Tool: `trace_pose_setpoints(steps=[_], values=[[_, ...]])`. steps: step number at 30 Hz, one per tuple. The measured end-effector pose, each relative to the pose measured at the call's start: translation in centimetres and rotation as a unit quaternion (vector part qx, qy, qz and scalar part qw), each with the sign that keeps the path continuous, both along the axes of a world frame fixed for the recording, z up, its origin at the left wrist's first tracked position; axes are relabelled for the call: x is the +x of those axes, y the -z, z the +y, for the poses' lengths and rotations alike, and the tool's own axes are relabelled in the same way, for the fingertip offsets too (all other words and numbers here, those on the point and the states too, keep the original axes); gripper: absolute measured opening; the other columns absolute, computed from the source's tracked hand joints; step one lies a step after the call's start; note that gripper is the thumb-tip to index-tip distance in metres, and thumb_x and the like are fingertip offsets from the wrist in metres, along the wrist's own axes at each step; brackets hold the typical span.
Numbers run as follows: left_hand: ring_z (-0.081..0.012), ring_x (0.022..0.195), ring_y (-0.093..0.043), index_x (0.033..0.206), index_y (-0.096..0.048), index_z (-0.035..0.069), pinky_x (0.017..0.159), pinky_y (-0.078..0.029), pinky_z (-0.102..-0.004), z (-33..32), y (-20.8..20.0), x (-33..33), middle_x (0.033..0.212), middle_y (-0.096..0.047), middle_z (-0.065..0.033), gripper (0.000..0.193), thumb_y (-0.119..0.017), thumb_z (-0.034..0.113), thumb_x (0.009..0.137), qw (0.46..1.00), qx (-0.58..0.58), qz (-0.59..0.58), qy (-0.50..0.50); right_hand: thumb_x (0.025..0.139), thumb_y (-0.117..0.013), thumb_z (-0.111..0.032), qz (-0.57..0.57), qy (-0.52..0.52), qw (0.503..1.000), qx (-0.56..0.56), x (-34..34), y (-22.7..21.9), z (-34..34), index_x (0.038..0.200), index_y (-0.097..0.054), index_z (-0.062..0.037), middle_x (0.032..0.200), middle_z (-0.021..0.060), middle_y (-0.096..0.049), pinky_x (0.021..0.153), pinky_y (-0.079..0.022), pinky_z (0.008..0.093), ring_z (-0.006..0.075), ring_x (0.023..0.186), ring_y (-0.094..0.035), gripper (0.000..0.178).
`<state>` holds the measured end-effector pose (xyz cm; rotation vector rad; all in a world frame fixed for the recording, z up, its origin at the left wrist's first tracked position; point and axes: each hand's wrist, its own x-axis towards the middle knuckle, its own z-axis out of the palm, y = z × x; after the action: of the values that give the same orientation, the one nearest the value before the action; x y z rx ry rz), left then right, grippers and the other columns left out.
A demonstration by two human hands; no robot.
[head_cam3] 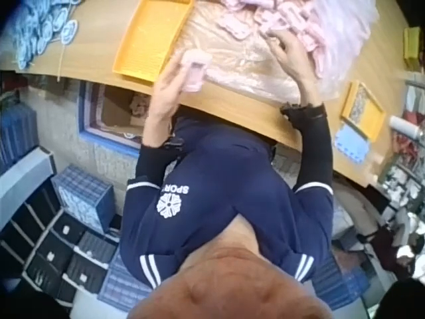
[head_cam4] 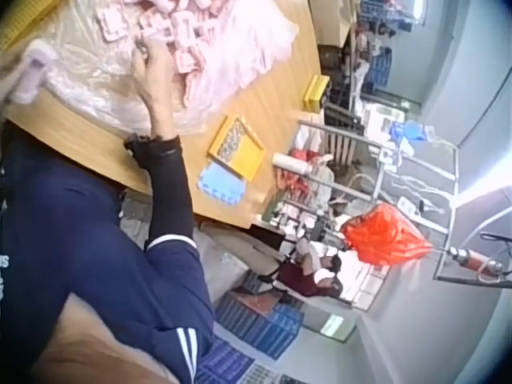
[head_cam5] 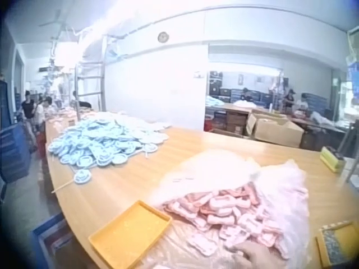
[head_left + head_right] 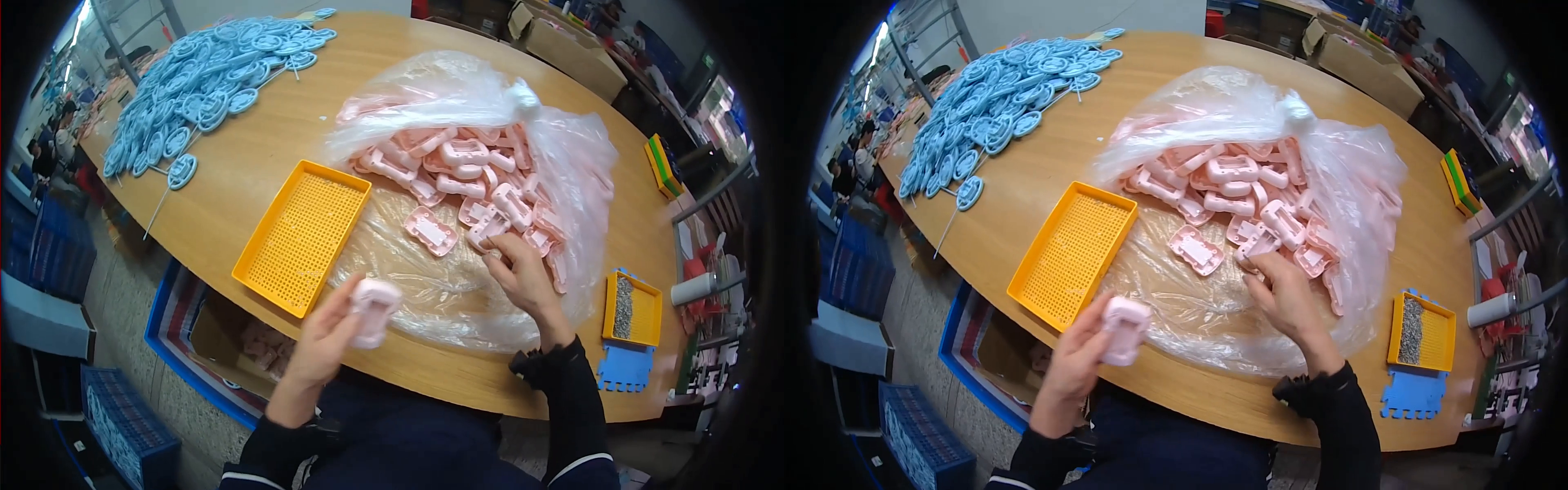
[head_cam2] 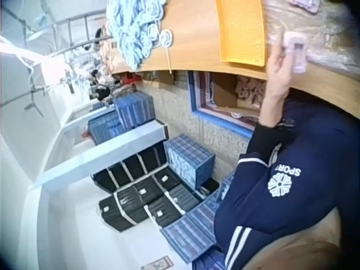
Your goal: Assembling small plastic housing components using a manual screwdriver in a factory setting.
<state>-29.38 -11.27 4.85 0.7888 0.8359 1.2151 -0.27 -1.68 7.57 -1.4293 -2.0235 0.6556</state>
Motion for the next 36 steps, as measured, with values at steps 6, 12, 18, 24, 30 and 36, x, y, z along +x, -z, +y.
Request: trace_pose_setpoints(steps=[6, 12, 18, 24, 30, 36], values=[[-0.0177, 0.107, -0.058, 0.133, -0.048, -0.005, 0.092, -0.046, -0.0288, -6.9, -2.0, -10.3, 0.116, -0.063, -0.0157, 0.045, -0.052, 0.002, 0.088, 0.933, -0.050, 0.354, 0.038, 0.083, -0.064, -0.025, -0.075, -0.015, 0.997, -0.019, -2.0, 1.5, 3.9, 0.109, -0.062, -0.0003, 0.101, 0.0168, -0.063, 0.078, -0.049, 0.0422, 0.0339, 0.089, -0.063, 0.036], [-0.0184, 0.107, -0.059, 0.131, -0.049, -0.006, 0.094, -0.045, -0.0310, -12.4, 3.4, -15.9, 0.119, -0.061, -0.0119, 0.049, -0.058, 0.005, 0.084, 0.792, -0.031, 0.599, -0.112, 0.076, -0.070, -0.032, -0.230, -0.030, 0.972, -0.048, -8.4, 0.9, 4.5, 0.131, -0.046, -0.0041, 0.120, 0.0211, -0.057, 0.088, -0.049, 0.0408, 0.0358, 0.104, -0.060, 0.067], [-0.0156, 0.089, -0.065, 0.115, -0.063, 0.002, 0.080, -0.052, -0.0270, -8.2, 0.0, -7.5, 0.097, -0.069, -0.0083, 0.026, -0.061, 0.011, 0.090, 0.946, 0.023, 0.322, -0.025, 0.076, -0.069, -0.021, -0.076, -0.037, 0.995, 0.047, -7.4, 0.3, 2.1, 0.124, -0.055, -0.0060, 0.118, 0.0192, -0.060, 0.088, -0.048, 0.0378, 0.0334, 0.106, -0.060, 0.053], [-0.0142, 0.081, -0.059, 0.141, -0.038, 0.004, 0.070, -0.049, -0.0231, 1.5, 1.9, 1.3, 0.108, -0.059, -0.0095, 0.055, -0.056, 0.027, 0.094, 0.947, 0.158, 0.277, -0.048, 0.078, -0.068, -0.006, -0.101, -0.204, 0.974, 0.024, -8.0, -6.0, -4.1, 0.125, -0.054, -0.0040, 0.112, 0.0199, -0.059, 0.086, -0.047, 0.0408, 0.0350, 0.101, -0.058, 0.049], [-0.0061, 0.071, -0.055, 0.134, -0.045, 0.005, 0.057, -0.046, -0.0210, 4.5, 5.4, 4.8, 0.100, -0.059, -0.0010, 0.046, -0.051, 0.033, 0.098, 0.994, 0.063, 0.054, 0.072, 0.075, -0.072, -0.007, -0.129, -0.232, 0.953, 0.147, -6.2, -4.0, -5.2, 0.130, -0.052, -0.0044, 0.118, 0.0167, -0.058, 0.085, -0.048, 0.0365, 0.0296, 0.100, -0.058, 0.059], [-0.0055, 0.073, -0.055, 0.128, -0.048, 0.006, 0.058, -0.047, -0.0211, 5.2, 7.6, 8.3, 0.101, -0.059, -0.0009, 0.038, -0.052, 0.027, 0.097, 0.993, 0.061, -0.045, 0.091, 0.089, -0.064, -0.008, 0.226, -0.013, 0.956, -0.185, -3.4, 1.0, -6.1, 0.127, -0.054, -0.0065, 0.088, -0.0020, -0.058, 0.057, -0.037, 0.0181, 0.0053, 0.065, -0.044, 0.039]])
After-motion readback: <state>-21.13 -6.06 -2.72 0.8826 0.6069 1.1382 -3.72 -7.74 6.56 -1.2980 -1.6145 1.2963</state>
